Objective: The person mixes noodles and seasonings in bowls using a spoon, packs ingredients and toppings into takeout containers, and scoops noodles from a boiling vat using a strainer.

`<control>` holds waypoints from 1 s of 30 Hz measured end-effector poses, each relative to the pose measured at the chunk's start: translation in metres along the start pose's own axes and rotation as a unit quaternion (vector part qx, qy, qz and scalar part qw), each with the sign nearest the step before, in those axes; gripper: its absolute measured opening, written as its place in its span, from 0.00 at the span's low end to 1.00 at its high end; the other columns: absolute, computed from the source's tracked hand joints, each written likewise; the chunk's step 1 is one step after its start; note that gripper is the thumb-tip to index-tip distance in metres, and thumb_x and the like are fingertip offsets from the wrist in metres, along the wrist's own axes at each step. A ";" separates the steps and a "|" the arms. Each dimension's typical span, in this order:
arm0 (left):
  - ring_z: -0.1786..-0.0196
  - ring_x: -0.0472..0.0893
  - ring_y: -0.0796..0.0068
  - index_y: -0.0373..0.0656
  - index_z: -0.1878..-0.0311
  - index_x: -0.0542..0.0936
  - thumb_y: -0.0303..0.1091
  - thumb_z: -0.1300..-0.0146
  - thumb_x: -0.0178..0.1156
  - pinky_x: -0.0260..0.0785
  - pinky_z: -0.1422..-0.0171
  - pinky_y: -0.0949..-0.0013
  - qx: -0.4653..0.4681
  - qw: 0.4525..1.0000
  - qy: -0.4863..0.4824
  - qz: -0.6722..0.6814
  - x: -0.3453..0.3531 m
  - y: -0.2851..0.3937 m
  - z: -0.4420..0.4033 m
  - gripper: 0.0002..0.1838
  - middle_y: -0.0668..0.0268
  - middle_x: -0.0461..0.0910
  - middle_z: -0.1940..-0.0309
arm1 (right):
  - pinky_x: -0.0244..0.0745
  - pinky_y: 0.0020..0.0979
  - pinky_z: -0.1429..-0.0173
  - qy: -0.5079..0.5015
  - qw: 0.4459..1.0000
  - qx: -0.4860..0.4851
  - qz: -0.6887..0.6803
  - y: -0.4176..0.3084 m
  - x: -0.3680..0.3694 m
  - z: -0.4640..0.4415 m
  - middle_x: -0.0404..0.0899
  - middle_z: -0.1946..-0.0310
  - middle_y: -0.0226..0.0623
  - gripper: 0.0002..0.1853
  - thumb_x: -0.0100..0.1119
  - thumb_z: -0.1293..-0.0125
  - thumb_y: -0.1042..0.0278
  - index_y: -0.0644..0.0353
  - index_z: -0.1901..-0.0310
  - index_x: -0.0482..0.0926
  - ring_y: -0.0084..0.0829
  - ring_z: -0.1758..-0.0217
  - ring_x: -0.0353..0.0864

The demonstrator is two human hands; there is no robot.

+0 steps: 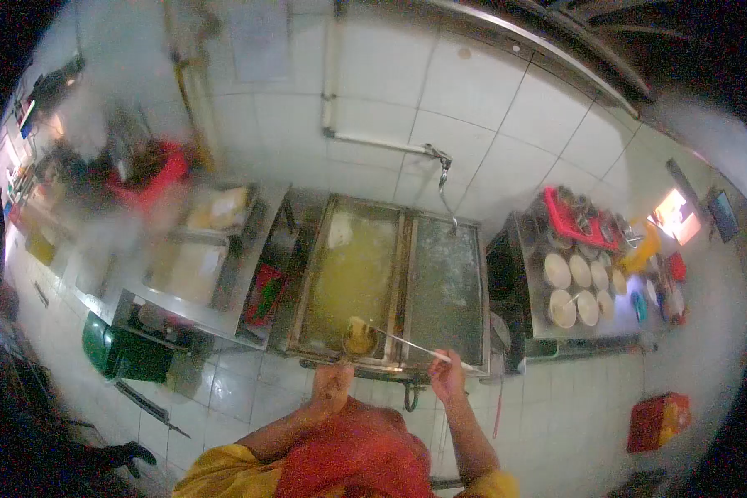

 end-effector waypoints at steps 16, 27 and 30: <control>0.83 0.60 0.72 0.40 0.79 0.68 0.23 0.53 0.55 0.52 0.79 0.66 0.037 0.998 -0.048 -0.017 -0.001 -0.002 0.003 0.06 0.64 0.61 0.86 | 0.65 0.18 0.79 -0.015 1.000 -0.001 0.002 -0.030 0.042 0.015 0.73 0.79 0.34 0.16 0.49 0.37 0.54 0.61 0.64 0.74 0.24 0.79 0.71; 0.81 0.52 0.81 0.44 0.83 0.60 0.43 0.40 0.51 0.42 0.77 0.69 -0.048 0.998 0.000 0.035 0.003 -0.009 0.006 0.20 0.72 0.52 0.87 | 0.71 0.28 0.70 -0.057 0.996 -0.058 0.044 -0.046 0.041 0.014 0.75 0.77 0.37 0.15 0.45 0.34 0.61 0.65 0.66 0.75 0.29 0.77 0.73; 0.82 0.55 0.75 0.42 0.83 0.64 0.36 0.44 0.52 0.47 0.78 0.68 0.019 0.999 -0.042 0.010 0.004 0.006 0.002 0.15 0.67 0.55 0.87 | 0.72 0.30 0.70 -0.104 0.894 -0.158 0.406 -0.045 0.048 0.019 0.79 0.74 0.34 0.15 0.47 0.35 0.58 0.61 0.65 0.78 0.29 0.75 0.76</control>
Point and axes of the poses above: each hand's wrist, its own z-axis away from the middle knuckle, its own x-axis out of the palm, y = z × x, the point moved 7 cm from there along -z, towards the middle knuckle
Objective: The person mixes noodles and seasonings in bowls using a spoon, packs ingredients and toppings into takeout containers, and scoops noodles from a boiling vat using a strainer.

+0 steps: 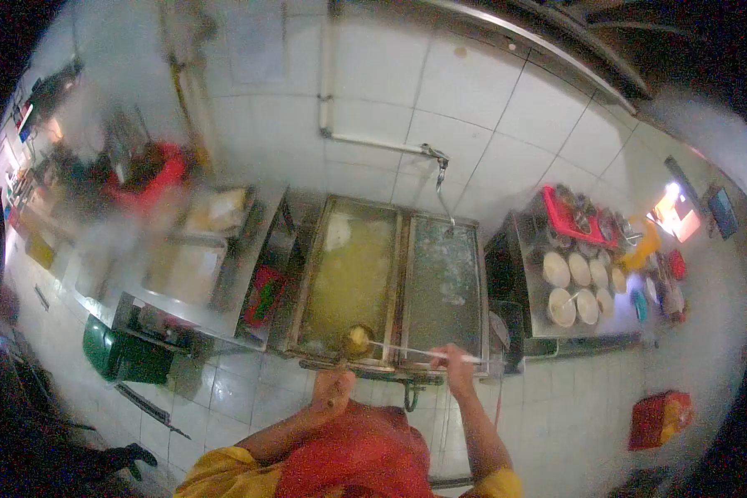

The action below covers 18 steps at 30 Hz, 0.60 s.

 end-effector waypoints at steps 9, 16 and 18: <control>0.81 0.61 0.71 0.39 0.82 0.67 0.42 0.41 0.48 0.54 0.76 0.65 -0.046 0.991 -0.117 -0.050 0.033 -0.001 0.011 0.18 0.62 0.60 0.86 | 0.73 0.36 0.66 -0.081 0.889 -0.182 0.411 0.010 0.087 0.011 0.79 0.70 0.40 0.15 0.44 0.34 0.61 0.60 0.65 0.78 0.40 0.69 0.78; 0.80 0.61 0.76 0.39 0.83 0.66 0.33 0.42 0.50 0.54 0.76 0.68 0.021 0.993 -0.067 -0.093 0.047 -0.003 0.019 0.15 0.64 0.59 0.87 | 0.70 0.35 0.68 -0.069 0.910 -0.345 0.220 0.065 0.077 0.004 0.77 0.74 0.37 0.06 0.53 0.41 0.65 0.57 0.68 0.76 0.39 0.73 0.75; 0.80 0.60 0.77 0.39 0.84 0.65 0.30 0.43 0.51 0.54 0.77 0.70 0.006 0.994 -0.087 -0.069 0.054 -0.006 0.020 0.14 0.65 0.59 0.87 | 0.67 0.36 0.70 -0.126 0.920 -0.242 0.280 0.055 0.076 0.009 0.75 0.76 0.37 0.06 0.52 0.40 0.66 0.57 0.69 0.74 0.39 0.75 0.73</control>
Point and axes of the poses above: each hand's wrist, its own z-axis away from the middle knuckle, its own x-axis out of the palm, y = z × x, the point moved 7 cm from there along -z, towards the middle knuckle
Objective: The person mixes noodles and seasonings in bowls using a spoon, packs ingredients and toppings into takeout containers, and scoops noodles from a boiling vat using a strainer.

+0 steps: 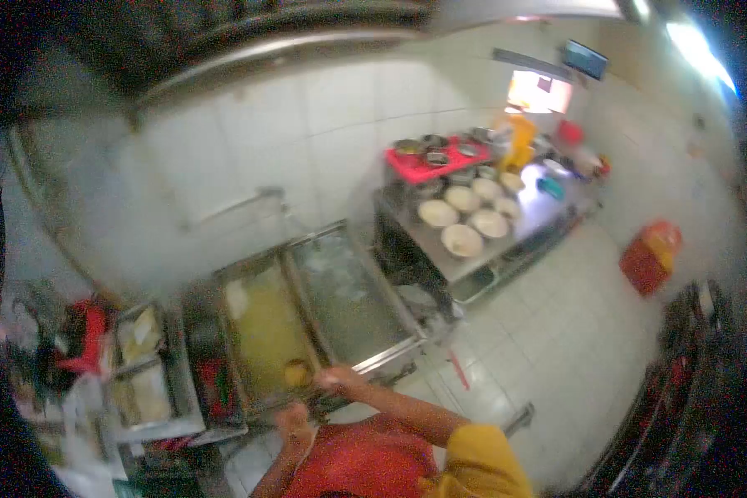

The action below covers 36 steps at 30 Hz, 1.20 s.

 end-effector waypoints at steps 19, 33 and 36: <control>0.84 0.54 0.69 0.39 0.84 0.58 0.26 0.44 0.50 0.48 0.79 0.66 0.072 0.997 0.038 -0.013 0.039 0.017 0.012 0.16 0.61 0.55 0.88 | 0.72 0.30 0.62 0.302 0.952 -0.031 0.049 -0.044 -0.229 0.126 0.80 0.70 0.39 0.12 0.51 0.39 0.62 0.61 0.64 0.79 0.30 0.68 0.79; 0.78 0.63 0.67 0.39 0.79 0.69 0.33 0.39 0.51 0.53 0.73 0.67 0.028 0.993 0.004 0.112 0.052 -0.003 0.035 0.14 0.62 0.64 0.84 | 0.71 0.41 0.56 0.202 0.908 0.066 0.361 0.088 -0.237 0.154 0.79 0.67 0.42 0.12 0.57 0.44 0.57 0.55 0.64 0.79 0.44 0.61 0.76; 0.73 0.67 0.69 0.40 0.73 0.73 0.39 0.39 0.54 0.55 0.71 0.67 0.100 0.986 0.016 0.130 0.048 -0.002 0.059 0.12 0.63 0.69 0.78 | 0.70 0.44 0.56 0.023 0.911 0.087 0.403 0.054 -0.166 0.124 0.79 0.67 0.43 0.16 0.55 0.44 0.53 0.55 0.61 0.78 0.47 0.61 0.76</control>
Point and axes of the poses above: each hand's wrist, its own z-axis away from the middle knuckle, its own x-axis out of the palm, y = z × x, the point moved 7 cm from there along -z, towards the middle knuckle
